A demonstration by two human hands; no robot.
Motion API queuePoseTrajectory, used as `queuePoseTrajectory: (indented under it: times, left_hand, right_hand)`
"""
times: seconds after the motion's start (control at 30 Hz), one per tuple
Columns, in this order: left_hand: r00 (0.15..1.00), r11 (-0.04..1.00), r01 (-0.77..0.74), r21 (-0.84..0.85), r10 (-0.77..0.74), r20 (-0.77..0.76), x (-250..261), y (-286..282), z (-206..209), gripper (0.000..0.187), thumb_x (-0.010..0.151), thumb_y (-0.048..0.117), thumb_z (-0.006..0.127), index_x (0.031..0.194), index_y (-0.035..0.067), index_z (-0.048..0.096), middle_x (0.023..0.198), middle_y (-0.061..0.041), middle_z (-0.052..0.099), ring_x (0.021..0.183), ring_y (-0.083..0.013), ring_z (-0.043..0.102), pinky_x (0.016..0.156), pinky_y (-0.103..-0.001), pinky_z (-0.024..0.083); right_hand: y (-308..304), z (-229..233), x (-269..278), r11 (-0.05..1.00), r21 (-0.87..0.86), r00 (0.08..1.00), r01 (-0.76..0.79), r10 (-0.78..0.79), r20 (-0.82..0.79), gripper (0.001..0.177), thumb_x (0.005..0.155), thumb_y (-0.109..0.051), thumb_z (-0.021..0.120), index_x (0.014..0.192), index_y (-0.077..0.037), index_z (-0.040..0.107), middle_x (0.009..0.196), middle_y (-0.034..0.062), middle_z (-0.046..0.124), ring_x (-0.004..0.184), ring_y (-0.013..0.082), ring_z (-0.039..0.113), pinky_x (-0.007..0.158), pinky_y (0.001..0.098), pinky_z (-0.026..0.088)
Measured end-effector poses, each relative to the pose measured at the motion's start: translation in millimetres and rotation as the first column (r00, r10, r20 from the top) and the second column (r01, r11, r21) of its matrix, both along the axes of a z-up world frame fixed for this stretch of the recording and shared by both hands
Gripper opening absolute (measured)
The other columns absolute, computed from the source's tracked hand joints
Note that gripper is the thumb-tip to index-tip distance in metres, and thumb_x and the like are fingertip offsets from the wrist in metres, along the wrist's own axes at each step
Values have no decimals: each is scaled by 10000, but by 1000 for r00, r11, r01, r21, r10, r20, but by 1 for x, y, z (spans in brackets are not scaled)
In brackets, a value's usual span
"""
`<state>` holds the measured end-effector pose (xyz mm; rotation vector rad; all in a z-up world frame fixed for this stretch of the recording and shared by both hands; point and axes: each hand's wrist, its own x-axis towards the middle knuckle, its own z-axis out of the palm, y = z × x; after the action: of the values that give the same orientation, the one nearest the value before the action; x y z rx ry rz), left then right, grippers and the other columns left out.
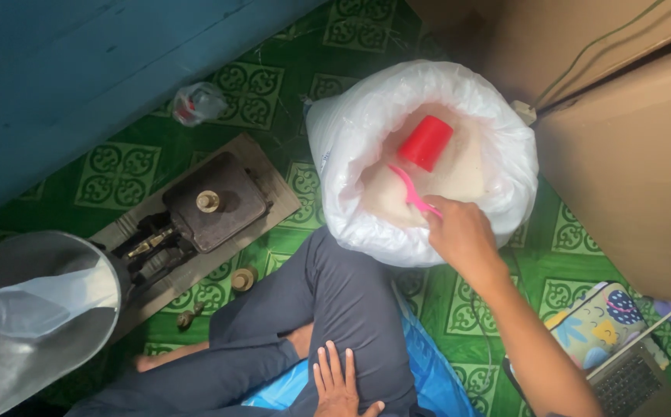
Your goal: Scooping white powder from a large sack into small plastic bags and weighing them on a scale
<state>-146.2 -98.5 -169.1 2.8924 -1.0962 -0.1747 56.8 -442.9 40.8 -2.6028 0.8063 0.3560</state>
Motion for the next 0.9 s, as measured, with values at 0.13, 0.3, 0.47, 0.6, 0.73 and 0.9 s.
queuePoseTrajectory:
  times: [0.13, 0.3, 0.47, 0.6, 0.73, 0.9]
  left_hand:
    - [1000, 998, -23, 50, 23, 3, -9, 3, -13, 1385, 625, 1120, 289, 1576, 131, 98, 1617, -258, 67, 1480, -450, 91, 1106, -532, 197]
    - [990, 987, -135, -86, 137, 16, -6, -9, -4, 1216, 683, 1008, 140, 1550, 159, 217, 1591, -217, 219, 1462, -414, 236, 1116, -518, 273]
    - [987, 985, -151, -86, 155, 40, -8, -11, -5, 1198, 693, 997, 102, 1543, 164, 235, 1582, -213, 249, 1454, -409, 264, 1121, -510, 282]
    - [984, 980, -165, -110, 171, 47, -7, -12, -5, 1160, 716, 974, 80, 1534, 171, 261, 1570, -203, 288, 1445, -410, 295, 1112, -507, 302]
    - [985, 982, -160, -102, 165, 45, -7, -12, -5, 1171, 712, 978, 83, 1537, 164, 253, 1569, -206, 285, 1446, -412, 291, 1116, -516, 297]
    - [988, 984, -151, -90, 154, 23, -8, -10, -6, 1202, 693, 989, 115, 1544, 147, 225, 1582, -230, 239, 1459, -424, 250, 1123, -527, 277]
  right_hand:
    - [5, 0, 19, 988, 106, 993, 113, -108, -55, 362, 899, -190, 543, 1232, -144, 677, 1115, 183, 695, 1072, 408, 621, 885, 483, 494]
    - [1, -7, 23, 990, 112, 997, 80, -81, 3, 365, 886, -202, 546, 1216, -139, 691, 1112, 160, 702, 1060, 390, 628, 873, 466, 489]
    - [-12, -7, 3, 997, 56, 995, 47, -52, 84, 355, 889, -255, 540, 1182, -159, 716, 1121, 109, 710, 1072, 369, 633, 890, 465, 474]
    - [-13, 18, -15, 977, 94, 971, 191, -202, 127, 333, 894, -263, 553, 1173, -195, 723, 1106, 76, 720, 1078, 305, 647, 881, 398, 468]
    - [-15, 24, -37, 957, 169, 928, 236, -274, 254, 272, 882, -211, 640, 1124, -149, 745, 1033, 6, 758, 1003, 152, 694, 867, 295, 485]
    - [-16, 15, -51, 899, 354, 882, 259, -369, 292, 292, 840, -219, 709, 1106, -101, 737, 1094, 30, 744, 1028, 101, 666, 931, 238, 474]
